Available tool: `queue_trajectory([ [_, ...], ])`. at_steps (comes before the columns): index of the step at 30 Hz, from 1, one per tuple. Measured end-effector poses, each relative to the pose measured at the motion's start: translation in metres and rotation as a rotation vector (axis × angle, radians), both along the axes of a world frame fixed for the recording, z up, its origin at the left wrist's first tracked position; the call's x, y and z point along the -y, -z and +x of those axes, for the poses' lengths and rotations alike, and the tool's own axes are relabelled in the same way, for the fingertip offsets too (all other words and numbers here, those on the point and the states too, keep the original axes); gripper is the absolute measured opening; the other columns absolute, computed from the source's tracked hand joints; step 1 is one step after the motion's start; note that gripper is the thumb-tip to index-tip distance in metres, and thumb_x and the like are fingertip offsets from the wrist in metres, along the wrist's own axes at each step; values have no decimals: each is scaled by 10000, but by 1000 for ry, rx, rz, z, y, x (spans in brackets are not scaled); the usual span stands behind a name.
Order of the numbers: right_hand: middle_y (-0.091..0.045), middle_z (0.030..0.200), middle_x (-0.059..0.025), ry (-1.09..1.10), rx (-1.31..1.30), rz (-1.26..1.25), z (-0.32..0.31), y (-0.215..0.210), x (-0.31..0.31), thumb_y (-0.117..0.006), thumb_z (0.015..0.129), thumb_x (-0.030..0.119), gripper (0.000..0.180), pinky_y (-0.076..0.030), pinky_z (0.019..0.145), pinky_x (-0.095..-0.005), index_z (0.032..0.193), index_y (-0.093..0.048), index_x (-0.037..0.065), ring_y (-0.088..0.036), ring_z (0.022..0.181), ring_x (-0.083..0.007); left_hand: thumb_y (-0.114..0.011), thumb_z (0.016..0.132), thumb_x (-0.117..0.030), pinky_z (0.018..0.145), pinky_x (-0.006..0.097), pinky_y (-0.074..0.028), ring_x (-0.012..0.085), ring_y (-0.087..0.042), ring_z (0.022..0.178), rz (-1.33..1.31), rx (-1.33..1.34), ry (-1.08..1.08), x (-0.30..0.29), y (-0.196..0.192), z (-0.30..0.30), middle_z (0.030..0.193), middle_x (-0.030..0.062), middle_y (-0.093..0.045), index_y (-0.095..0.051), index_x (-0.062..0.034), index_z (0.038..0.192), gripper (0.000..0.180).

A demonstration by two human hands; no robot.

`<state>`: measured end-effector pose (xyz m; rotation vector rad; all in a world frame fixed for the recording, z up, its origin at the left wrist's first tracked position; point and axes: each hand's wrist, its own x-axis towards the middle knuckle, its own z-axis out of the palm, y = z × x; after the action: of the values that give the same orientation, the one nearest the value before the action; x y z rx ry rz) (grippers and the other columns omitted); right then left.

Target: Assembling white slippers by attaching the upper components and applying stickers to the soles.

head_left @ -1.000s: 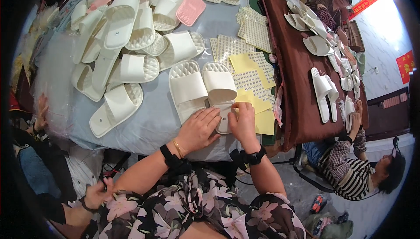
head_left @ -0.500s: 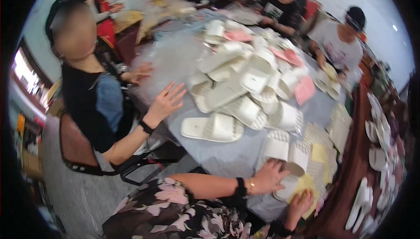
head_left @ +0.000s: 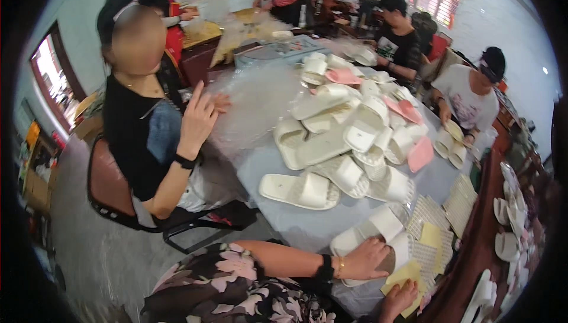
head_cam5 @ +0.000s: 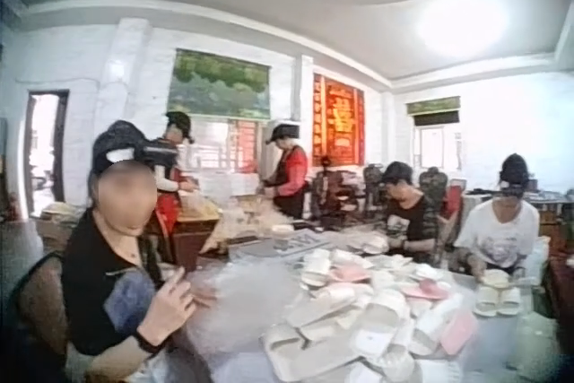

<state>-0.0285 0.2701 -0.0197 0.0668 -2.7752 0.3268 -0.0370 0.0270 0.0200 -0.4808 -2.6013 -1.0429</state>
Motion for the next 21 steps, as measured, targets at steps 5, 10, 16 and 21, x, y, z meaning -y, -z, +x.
queue_trajectory([
  [5, -465, 1365, -262, -36, 48, -123, -3, 5, 11, -623, 808, 152, 439, -355, 1010, -553, 1207, -554, -19, -432, 1227, -457, -719, 811, -489, 884, 446, -444, 377, -526, 960, 42, -149, -52, 48, -48, 11, 1015, 229, -561, -571, 87, 1117, 669],
  [10, -463, 1381, -222, 6, 47, -146, 0, 2, 12, -636, 807, 155, 457, -346, 1024, -542, 1229, -557, -2, -425, 1240, -436, -711, 812, -498, 822, 456, -457, 374, -545, 927, 47, -162, -134, 103, -101, -19, 964, 231, -566, -590, 72, 1095, 647],
  [16, -453, 1391, -213, -13, 50, -134, -3, 6, 12, -644, 809, 155, 477, -346, 1029, -531, 1251, -553, 1, -423, 1254, -417, -683, 797, -578, 854, 477, -459, 391, -565, 951, -79, -270, -358, 180, -161, -113, 975, 252, -582, -606, 41, 957, 643],
  [21, -457, 1392, -229, 11, 65, -121, 3, -2, 16, -627, 825, 142, 467, -350, 1042, -519, 1258, -551, -15, -423, 1261, -421, -653, 804, -572, 951, 476, -449, 418, -554, 1123, -179, 6, -519, 241, -190, -182, 1154, 279, -589, -637, 4, 1089, 644],
])
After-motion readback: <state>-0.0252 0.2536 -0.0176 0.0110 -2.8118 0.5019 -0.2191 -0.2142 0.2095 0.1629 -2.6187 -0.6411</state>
